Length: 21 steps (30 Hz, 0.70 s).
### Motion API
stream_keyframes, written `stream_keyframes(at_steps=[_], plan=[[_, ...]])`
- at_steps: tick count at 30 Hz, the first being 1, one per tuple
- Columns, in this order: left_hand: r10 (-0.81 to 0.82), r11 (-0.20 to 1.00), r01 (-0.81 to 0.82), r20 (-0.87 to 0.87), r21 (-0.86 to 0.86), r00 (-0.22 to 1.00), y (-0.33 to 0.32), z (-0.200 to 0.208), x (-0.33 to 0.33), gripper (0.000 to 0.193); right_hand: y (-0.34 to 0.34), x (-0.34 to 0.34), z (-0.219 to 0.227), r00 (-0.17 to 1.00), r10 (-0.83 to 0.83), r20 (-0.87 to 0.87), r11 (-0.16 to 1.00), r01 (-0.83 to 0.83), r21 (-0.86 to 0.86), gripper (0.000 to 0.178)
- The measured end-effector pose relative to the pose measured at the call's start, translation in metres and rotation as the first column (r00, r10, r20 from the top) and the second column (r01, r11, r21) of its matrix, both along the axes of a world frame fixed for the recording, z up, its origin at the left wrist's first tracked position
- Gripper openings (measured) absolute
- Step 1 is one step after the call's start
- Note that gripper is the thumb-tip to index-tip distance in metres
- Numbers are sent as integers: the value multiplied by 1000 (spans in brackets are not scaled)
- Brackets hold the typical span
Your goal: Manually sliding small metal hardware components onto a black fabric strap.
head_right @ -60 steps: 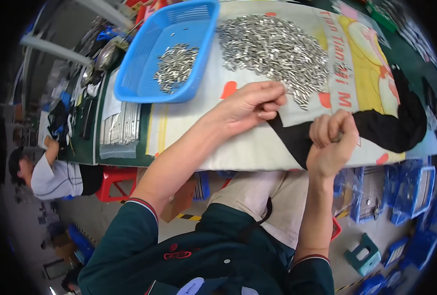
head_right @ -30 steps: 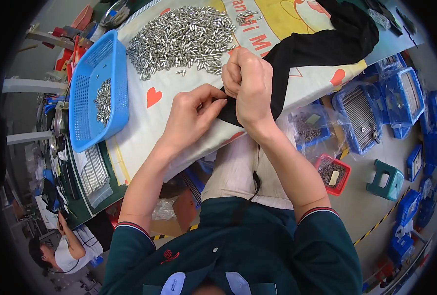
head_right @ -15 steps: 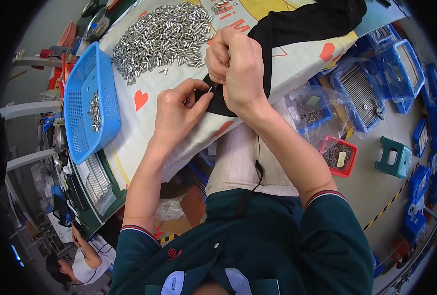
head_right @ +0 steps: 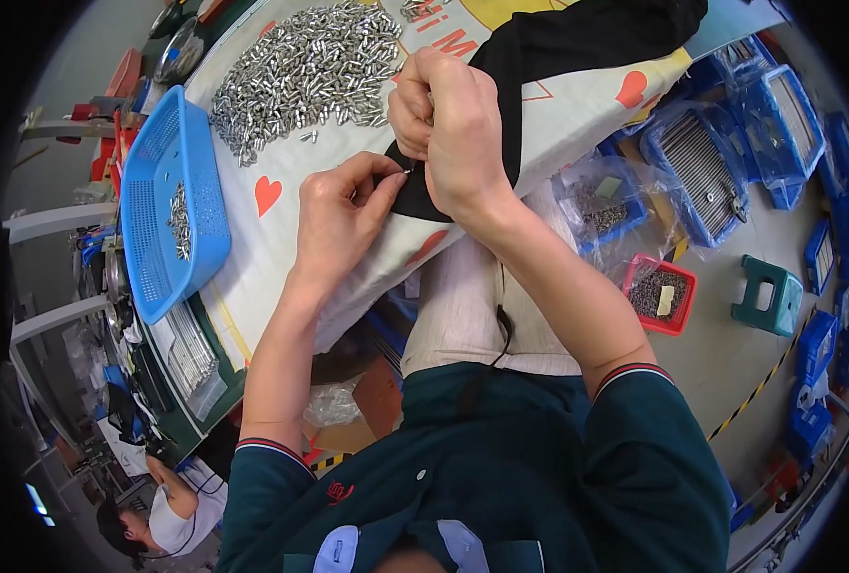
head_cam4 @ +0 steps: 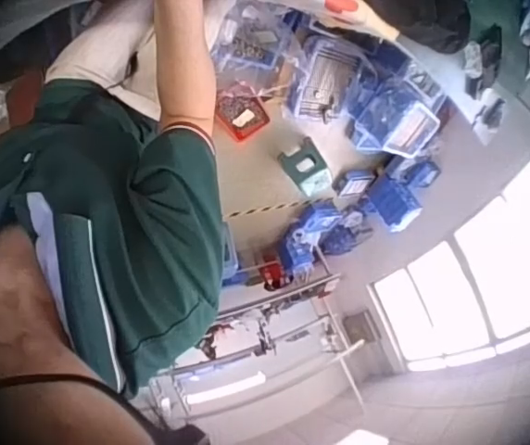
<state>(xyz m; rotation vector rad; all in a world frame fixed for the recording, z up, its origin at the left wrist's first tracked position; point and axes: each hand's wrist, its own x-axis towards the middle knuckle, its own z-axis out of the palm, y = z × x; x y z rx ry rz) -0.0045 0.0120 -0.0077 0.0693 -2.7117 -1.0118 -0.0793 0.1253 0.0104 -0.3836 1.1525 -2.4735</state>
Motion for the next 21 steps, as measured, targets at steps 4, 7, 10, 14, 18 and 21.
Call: stream_keyframes(at_steps=[4, 7, 10, 14, 18, 21], plan=[[1, 1000, -1, 5, 6, 1000, 0, 0, 0, 6, 0, 0, -1, 1000, -7, 0, 1000, 7, -3, 30], [5, 1000, -5, 7, 4, 1000, 0, 0, 0, 6, 0, 2, 0, 1000, -10, -9, 1000, 10, -6, 30], [4, 1000, -4, 11, -2, 1000, 0, 1, 0, 6, 0, 1, -1, 1000, -9, -7, 1000, 9, -8, 30], [4, 1000, -4, -1, 5, 1000, 0, 1, -1, 6, 0, 2, -1, 1000, -4, 0, 1000, 4, -7, 31], [4, 1000, -4, 2, 9, 1000, 0, 0, -1, 6, -2, 3, -1, 1000, -10, -6, 1000, 10, 0, 32], [8, 1000, -8, 14, 29, 1000, 0, 1, -1, 6, -3, 5, -2, 999, -19, -34, 1000, 19, -2, 32]])
